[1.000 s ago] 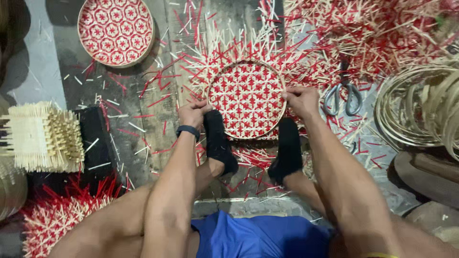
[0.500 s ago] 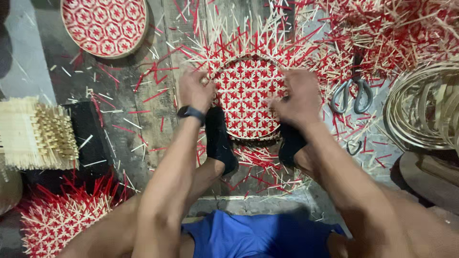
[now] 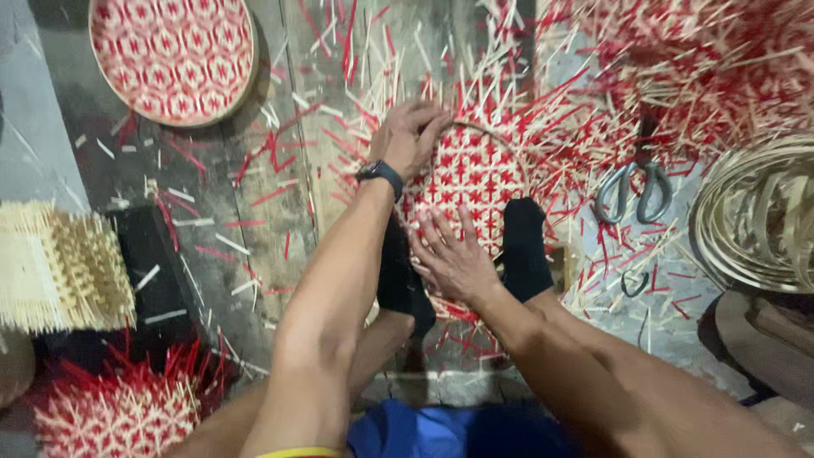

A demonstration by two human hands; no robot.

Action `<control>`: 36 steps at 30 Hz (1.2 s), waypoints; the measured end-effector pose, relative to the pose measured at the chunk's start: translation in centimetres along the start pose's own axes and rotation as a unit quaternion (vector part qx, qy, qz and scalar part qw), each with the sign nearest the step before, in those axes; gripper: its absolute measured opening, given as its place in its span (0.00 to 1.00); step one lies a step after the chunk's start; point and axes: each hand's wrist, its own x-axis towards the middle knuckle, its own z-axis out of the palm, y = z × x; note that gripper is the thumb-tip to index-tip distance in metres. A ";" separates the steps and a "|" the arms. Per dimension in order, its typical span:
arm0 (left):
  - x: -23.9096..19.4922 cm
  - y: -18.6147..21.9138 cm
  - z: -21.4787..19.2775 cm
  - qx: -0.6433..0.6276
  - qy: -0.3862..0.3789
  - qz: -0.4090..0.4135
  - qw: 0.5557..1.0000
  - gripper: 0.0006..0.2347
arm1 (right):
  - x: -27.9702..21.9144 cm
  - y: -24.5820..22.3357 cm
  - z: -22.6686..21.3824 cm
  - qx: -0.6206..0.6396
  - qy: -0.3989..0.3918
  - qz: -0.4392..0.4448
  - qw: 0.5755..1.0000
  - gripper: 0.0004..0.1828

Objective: The person weaves a bamboo basket by hand and using scissors, starting with a flat woven base, fitting a circular frame, and trimming the edges.

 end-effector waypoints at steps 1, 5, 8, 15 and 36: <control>0.6 0.1 -0.3 -0.008 -0.018 0.007 1.000 0.11 | 0.6 0.1 -0.9 0.028 0.002 0.013 1.000 0.40; 0.7 -0.3 -0.5 -0.019 -0.068 0.010 0.997 0.12 | 3.7 6.1 -4.3 0.195 0.021 0.128 0.972 0.33; 1.1 -1.1 0.0 0.020 -0.086 0.026 0.996 0.11 | 7.6 11.9 -4.9 0.089 0.091 0.335 0.933 0.25; 1.6 -2.7 1.5 0.000 -0.109 -0.110 0.988 0.18 | 10.4 15.5 -1.6 0.297 -0.132 0.472 0.820 0.38; -1.7 14.1 -9.0 0.194 -0.010 0.060 0.979 0.25 | -16.5 25.5 -25.2 0.049 -0.148 0.522 0.839 0.24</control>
